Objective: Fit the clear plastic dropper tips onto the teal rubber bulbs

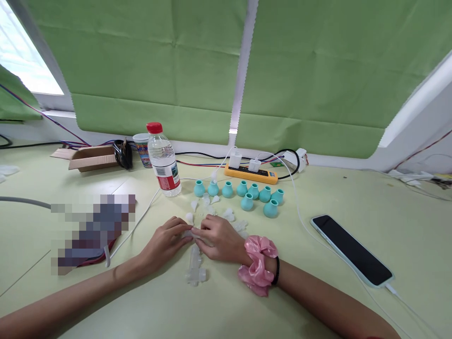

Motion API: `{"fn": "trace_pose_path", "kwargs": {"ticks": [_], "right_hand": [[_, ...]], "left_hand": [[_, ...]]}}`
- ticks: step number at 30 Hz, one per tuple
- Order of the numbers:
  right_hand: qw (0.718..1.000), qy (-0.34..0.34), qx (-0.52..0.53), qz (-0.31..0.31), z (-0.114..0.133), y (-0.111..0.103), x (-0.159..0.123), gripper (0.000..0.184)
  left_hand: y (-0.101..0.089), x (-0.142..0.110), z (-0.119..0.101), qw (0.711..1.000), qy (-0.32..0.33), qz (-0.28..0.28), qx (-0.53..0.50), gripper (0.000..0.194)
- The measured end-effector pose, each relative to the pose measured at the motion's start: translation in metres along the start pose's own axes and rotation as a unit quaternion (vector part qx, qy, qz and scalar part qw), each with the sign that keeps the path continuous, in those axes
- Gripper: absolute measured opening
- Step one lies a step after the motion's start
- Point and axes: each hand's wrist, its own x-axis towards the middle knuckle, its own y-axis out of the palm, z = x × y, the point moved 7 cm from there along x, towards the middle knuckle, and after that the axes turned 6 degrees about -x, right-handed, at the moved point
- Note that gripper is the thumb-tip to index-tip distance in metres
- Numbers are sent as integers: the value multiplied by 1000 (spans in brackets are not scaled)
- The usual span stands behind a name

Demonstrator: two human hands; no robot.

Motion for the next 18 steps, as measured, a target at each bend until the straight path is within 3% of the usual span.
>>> {"fn": "trace_pose_path", "kwargs": {"ticks": [4, 9, 18], "right_hand": [[975, 136, 173, -42, -17, -11, 1, 30], [925, 230, 299, 43, -25, 3, -1, 30], [929, 203, 302, 70, -20, 2, 3, 25]], "left_hand": [[-10, -5, -9, 997, 47, -66, -6, 15], [-10, -9, -18, 991, 103, -89, -9, 14], [-10, -15, -28, 979, 167, -115, 8, 23]]}}
